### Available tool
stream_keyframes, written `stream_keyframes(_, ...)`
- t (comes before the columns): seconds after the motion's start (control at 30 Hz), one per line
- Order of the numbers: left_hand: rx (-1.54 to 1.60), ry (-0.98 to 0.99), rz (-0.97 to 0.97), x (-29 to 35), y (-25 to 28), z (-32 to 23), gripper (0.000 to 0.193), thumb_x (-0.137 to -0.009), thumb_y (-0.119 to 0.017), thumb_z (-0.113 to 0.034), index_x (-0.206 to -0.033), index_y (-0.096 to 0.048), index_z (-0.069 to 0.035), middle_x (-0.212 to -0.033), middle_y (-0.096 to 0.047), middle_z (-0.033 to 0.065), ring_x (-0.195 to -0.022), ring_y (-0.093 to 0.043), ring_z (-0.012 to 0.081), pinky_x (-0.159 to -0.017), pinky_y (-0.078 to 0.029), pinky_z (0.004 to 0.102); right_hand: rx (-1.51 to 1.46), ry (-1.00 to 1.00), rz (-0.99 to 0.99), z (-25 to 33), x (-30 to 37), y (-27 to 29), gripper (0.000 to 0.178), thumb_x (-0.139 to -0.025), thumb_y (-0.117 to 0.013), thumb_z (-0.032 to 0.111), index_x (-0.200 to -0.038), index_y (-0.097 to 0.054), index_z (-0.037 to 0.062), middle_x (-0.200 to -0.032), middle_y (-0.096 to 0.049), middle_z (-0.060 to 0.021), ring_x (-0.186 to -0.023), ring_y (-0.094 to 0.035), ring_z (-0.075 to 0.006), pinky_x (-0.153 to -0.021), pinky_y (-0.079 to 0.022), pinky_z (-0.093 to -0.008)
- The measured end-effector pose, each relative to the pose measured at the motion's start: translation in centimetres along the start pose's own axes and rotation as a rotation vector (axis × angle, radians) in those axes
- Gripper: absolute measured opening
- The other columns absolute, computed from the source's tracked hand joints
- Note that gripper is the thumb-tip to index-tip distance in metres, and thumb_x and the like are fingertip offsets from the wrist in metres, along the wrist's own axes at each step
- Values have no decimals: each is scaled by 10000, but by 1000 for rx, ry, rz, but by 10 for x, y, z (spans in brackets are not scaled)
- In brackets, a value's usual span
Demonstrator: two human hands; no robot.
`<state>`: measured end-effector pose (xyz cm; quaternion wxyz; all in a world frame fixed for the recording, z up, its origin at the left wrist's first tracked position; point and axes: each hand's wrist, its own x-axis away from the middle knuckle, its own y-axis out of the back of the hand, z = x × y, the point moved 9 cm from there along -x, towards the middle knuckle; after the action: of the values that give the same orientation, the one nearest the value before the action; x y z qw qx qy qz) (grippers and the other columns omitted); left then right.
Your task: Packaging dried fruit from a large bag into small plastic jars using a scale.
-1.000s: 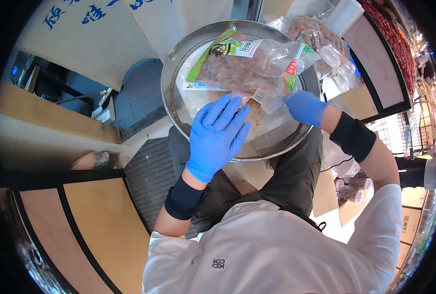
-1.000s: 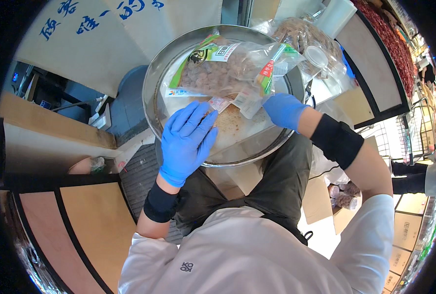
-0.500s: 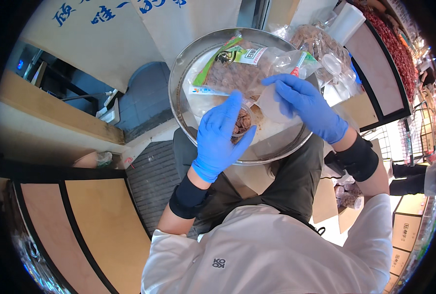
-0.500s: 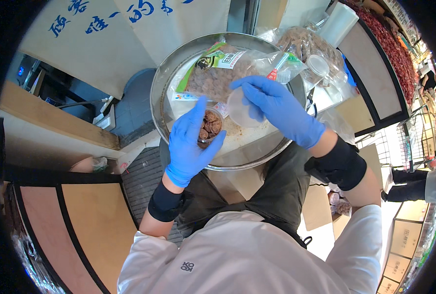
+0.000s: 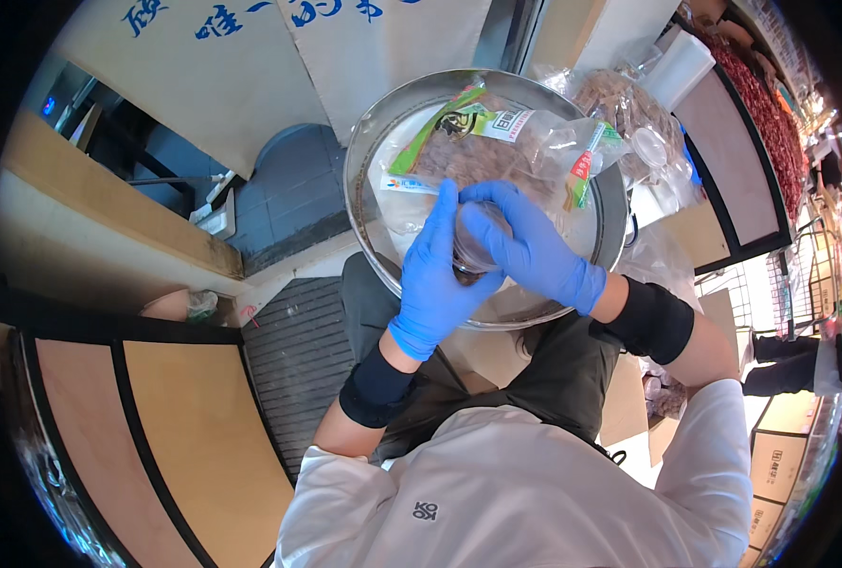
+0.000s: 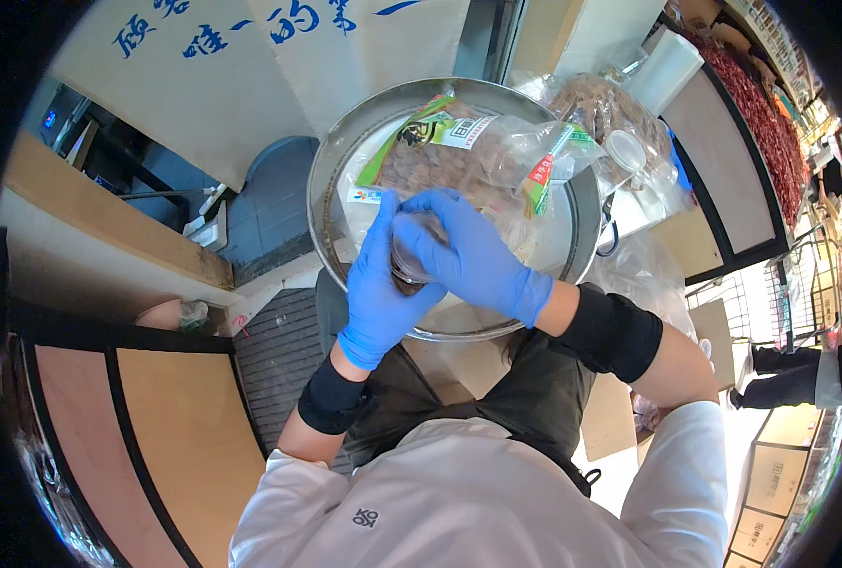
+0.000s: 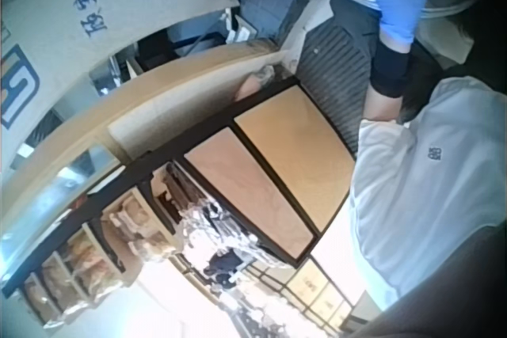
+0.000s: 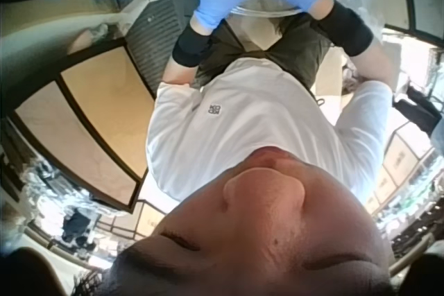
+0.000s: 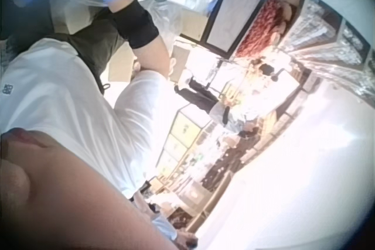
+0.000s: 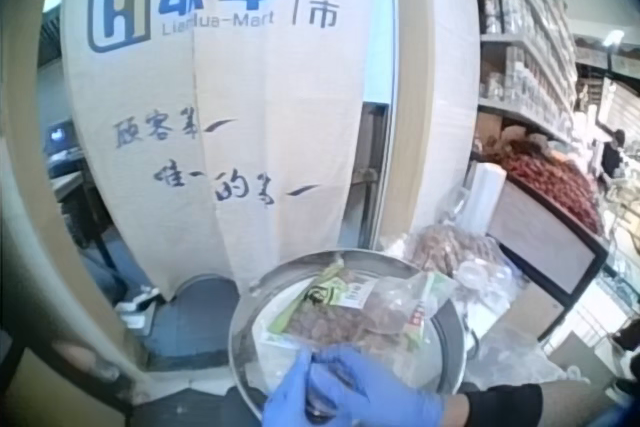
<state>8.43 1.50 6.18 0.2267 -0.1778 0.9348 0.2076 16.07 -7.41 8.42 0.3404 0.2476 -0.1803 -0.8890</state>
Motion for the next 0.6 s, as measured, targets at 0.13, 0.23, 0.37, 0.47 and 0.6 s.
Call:
stream_keyframes(0.13, 63, -15, -76, 7, 2, 10, 1023, -701, -840, -158, -1517, -245, 4, -1408, -498, 227, -1269, -543, 325, -1025, -460, 393, 168, 67, 123, 25, 7, -7, 617, -832, -756, 343, -1290, -525, 2, -1191, -565, -187, -1107, -585, -283, -916, -490, -393)
stream_keyframes(0.23, 77, 47, -23, 9, -1, 13, 1014, -702, -847, -172, -1510, -262, 7, -1407, -503, 225, -1255, -556, 321, -1017, -467, 390, 111, 61, 169, 27, 5, -11, 671, -806, -772, 335, -1333, -508, 15, -1156, -582, -174, -1104, -594, -287, -954, -480, -396)
stream_keyframes(0.37, 68, 81, -15, 10, 0, 15, 985, -697, -857, -182, -1489, -306, 11, -1395, -516, 219, -1233, -574, 311, -1011, -474, 387, 241, 19, 190, 22, -2, 0, 671, -796, -774, 284, -1359, -503, 39, -1172, -592, -157, -1105, -601, -280, -974, -471, -380)
stream_keyframes(0.47, 61, 70, -24, 10, -2, 13, 912, -689, -864, -199, -1442, -391, 6, -1327, -561, 210, -1181, -607, 312, -989, -491, 387, 205, 34, 122, 26, -6, 16, 656, -788, -778, 260, -1356, -517, 60, -1199, -598, -142, -1107, -605, -259, -975, -469, -369)
stream_keyframes(0.6, -110, -16, -31, 3, 7, 1, 801, -705, -852, -271, -1371, -491, -10, -1225, -594, 197, -1086, -629, 340, -929, -516, 398, 77, 2, 64, 18, -13, 32, 584, -822, -754, 240, -1336, -540, 63, -1223, -596, -137, -1129, -588, -229, -984, -457, -358)
